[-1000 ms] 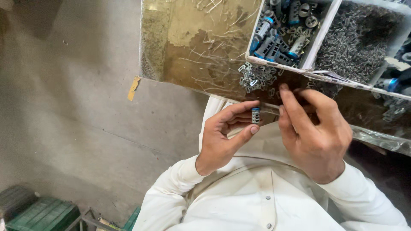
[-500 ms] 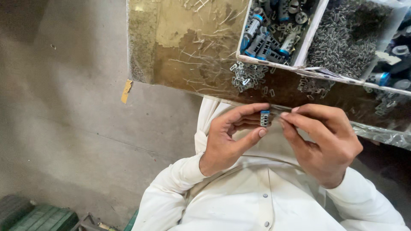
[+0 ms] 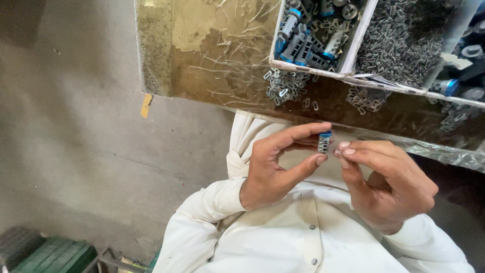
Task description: The person repeatedly picks small metal clips from a compartmentalized tray and attaches them to cylindrical blue-and-white components. The person handles the items one at a time, placing the assembled units back into the tray. The task continues in a repetitive loop without visible completion.
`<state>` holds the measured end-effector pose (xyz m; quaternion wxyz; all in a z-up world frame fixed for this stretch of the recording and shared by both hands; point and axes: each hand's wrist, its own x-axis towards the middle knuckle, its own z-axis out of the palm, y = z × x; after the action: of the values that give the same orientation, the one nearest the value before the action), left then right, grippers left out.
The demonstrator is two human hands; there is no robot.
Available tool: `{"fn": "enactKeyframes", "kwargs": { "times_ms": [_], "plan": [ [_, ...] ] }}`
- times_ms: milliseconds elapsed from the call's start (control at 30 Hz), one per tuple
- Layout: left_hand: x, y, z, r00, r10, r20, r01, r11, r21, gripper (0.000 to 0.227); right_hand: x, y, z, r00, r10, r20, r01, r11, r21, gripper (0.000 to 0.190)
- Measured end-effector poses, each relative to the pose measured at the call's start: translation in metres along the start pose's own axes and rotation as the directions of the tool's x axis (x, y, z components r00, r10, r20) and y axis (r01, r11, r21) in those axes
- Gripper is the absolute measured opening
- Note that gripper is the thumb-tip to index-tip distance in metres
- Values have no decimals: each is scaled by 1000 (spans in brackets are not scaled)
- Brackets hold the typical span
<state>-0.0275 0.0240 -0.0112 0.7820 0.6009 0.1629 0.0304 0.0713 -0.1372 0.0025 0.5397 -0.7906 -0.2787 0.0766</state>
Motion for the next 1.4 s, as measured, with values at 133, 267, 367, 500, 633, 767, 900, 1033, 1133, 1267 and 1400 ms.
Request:
{"fn": "enactKeyframes", "kwargs": {
  "times_ms": [133, 267, 367, 500, 633, 767, 900, 1033, 1133, 1267, 1400],
  "plan": [
    [1, 1, -2, 1000, 16, 13, -17, 997, 78, 47, 0, -1, 1, 998, -33, 56, 41, 989, -139, 13],
    [1, -1, -3, 999, 32, 10, -33, 989, 142, 47, 2, -4, 0, 995, -24, 96, 41, 984, -172, 14],
    [-1, -4, -5, 1000, -14, 15, 13, 996, 86, 47, 6, -11, 0, 991, -68, 117, 94, 967, -235, 19],
    [-3, -10, -8, 995, -85, -49, 77, 985, -152, 47, 19, -16, 10, 977, -177, 116, 210, 878, -431, 27],
    [-6, -14, -14, 985, -86, -149, 59, 983, -175, 48, 29, -8, 19, 948, -233, 215, 314, 779, -542, 33],
    [-8, -15, -15, 984, -95, -152, 70, 984, -164, 47, 24, -1, 13, 967, -197, 160, 247, 877, -412, 24],
    [-5, -16, -3, 991, -83, -107, 64, 982, -176, 48, 7, 1, 4, 995, -34, 97, 55, 974, -219, 20],
    [0, -9, 3, 1000, -10, -8, 9, 997, -79, 47, -2, 4, -1, 999, -24, -23, 20, 985, -170, 22],
    [3, -5, 7, 999, -23, 24, 24, 998, -63, 47, -5, 5, -7, 997, -59, 52, 67, 984, -167, 20],
    [4, -4, 11, 998, -56, 27, 58, 994, -88, 47, -4, 1, -11, 999, 6, -35, -6, 1000, -18, 14],
    [6, -2, 12, 998, -31, 50, 33, 999, -29, 45, 0, 0, -11, 1000, 26, 1, -26, 997, -70, 13]
  ]
}}
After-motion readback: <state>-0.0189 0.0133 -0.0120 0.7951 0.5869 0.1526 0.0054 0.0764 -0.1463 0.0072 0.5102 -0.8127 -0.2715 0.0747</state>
